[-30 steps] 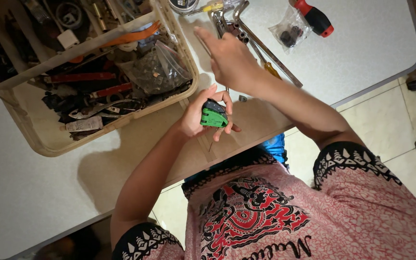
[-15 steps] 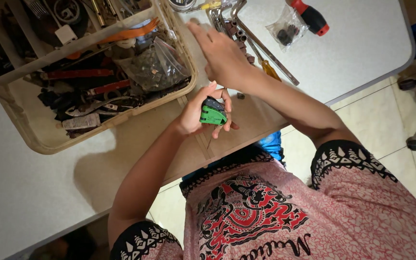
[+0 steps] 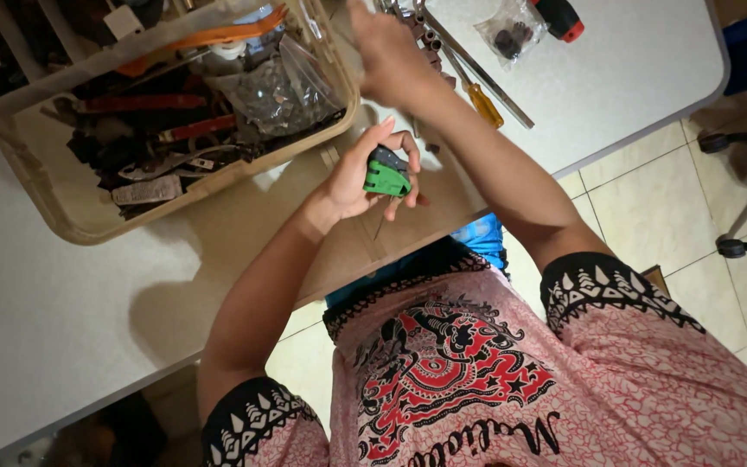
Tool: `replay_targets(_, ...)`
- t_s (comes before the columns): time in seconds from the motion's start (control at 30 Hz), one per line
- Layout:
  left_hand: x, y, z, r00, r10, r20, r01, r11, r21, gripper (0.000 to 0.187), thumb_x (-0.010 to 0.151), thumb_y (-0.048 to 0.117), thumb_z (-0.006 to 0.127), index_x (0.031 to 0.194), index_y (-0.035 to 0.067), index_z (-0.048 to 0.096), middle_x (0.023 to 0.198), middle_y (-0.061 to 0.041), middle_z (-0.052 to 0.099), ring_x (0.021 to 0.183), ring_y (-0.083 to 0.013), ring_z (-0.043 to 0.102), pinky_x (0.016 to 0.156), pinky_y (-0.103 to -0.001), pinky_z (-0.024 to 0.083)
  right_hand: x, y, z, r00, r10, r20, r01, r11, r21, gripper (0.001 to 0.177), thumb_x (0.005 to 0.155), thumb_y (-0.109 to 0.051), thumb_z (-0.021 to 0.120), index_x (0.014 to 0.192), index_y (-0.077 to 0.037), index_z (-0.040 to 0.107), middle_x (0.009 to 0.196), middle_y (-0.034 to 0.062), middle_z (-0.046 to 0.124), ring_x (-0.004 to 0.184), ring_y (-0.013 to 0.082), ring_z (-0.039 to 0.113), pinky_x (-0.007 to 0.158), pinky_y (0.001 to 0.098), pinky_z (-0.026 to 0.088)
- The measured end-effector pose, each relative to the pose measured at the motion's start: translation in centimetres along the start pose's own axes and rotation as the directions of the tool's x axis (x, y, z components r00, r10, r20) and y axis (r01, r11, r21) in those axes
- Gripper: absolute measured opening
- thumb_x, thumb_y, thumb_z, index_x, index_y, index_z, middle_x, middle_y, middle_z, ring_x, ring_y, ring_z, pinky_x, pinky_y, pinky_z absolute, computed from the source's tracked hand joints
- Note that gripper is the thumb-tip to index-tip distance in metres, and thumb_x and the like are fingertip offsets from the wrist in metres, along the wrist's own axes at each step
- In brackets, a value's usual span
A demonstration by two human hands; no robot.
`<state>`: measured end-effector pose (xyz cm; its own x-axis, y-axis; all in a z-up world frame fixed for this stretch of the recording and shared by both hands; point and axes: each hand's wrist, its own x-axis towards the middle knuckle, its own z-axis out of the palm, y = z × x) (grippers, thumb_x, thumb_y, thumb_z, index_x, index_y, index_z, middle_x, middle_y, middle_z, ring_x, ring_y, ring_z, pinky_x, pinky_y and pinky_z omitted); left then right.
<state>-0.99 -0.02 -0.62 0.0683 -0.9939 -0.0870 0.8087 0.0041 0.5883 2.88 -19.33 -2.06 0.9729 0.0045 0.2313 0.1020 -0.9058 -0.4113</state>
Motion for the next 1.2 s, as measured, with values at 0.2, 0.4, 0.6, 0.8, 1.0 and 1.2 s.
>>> replay_targets(0.2,-0.4,-0.4,-0.3,1.0,0.018,0.006,-0.018,0.999,-0.028,0.065,0.108,0.06,0.037,0.101,-0.001,0.058,0.079,-0.016,0.062,0.074,-0.0293,0.073,0.05,-0.035,0.058,-1.7,-0.1,-5.4,0.965,0.263,0.001,-0.26,0.953,0.157,0.021,0.087,-0.018,0.077,0.093,-0.001,0.067,0.079,0.0108,0.065,0.07,0.0226,0.063,0.063,0.037,0.047)
replay_targets(0.4,-0.6,0.6,0.0,0.999,0.018,0.031,-0.018,1.0,0.017,0.066,0.104,0.061,0.036,0.102,-0.001,0.056,0.076,-0.02,0.064,0.076,-0.0309,0.074,0.048,-0.033,0.058,-6.3,-5.5,-12.0,0.966,0.255,-0.045,-0.124,0.607,0.785,0.012,0.093,0.009,0.062,0.094,-0.001,0.067,0.097,0.005,0.07,0.081,0.0108,0.068,0.07,0.0263,0.054)
replay_targets(0.6,-0.7,0.3,-0.5,0.987,0.092,0.129,-0.098,0.994,0.042,0.065,0.109,0.056,0.038,0.105,-0.005,0.056,0.072,-0.022,0.06,0.068,-0.0326,0.07,0.072,-0.037,0.066,-10.2,-5.4,-10.7,0.993,0.104,-0.065,0.001,0.525,0.851,0.01,0.106,0.017,0.065,0.106,0.007,0.067,0.094,0.0178,0.073,0.078,0.0167,0.073,0.061,0.0268,0.057)
replay_targets(0.8,-1.5,0.5,-0.6,0.989,0.034,0.147,-0.041,0.998,0.045,0.071,0.105,0.056,0.037,0.105,-0.011,0.059,0.075,-0.025,0.063,0.067,-0.0316,0.071,0.072,-0.037,0.063,-13.9,-6.4,-9.1,0.985,0.168,-0.042,-0.036,0.435,0.9,0.012,0.104,0.014,0.07,0.11,0.006,0.063,0.096,0.0152,0.072,0.087,0.0163,0.074,0.074,0.0268,0.061)
replay_targets(1.0,-1.5,0.4,-0.6,0.98,0.061,0.19,-0.07,0.997,0.041,0.076,0.106,0.059,0.038,0.108,-0.014,0.06,0.083,-0.023,0.064,0.061,-0.0287,0.065,0.091,-0.039,0.066,-13.8,-6.7,-8.1,0.976,0.208,-0.063,-0.006,0.316,0.949,0.016,0.103,0.014,0.071,0.112,0.005,0.062,0.096,0.0152,0.072,0.086,0.0178,0.073,0.073,0.0265,0.059)
replay_targets(1.2,-1.3,0.2,-0.7,0.987,0.063,0.145,-0.058,0.998,-0.034,0.076,0.103,0.058,0.04,0.112,-0.015,0.058,0.099,-0.019,0.065,0.069,-0.0308,0.07,0.081,-0.042,0.067,-13.5,-8.2,-8.5,0.98,0.197,-0.013,-0.031,0.217,0.976,0.016,0.101,0.013,0.067,0.112,0.004,0.061,0.099,0.0159,0.071,0.084,0.019,0.073,0.07,0.0327,0.064)
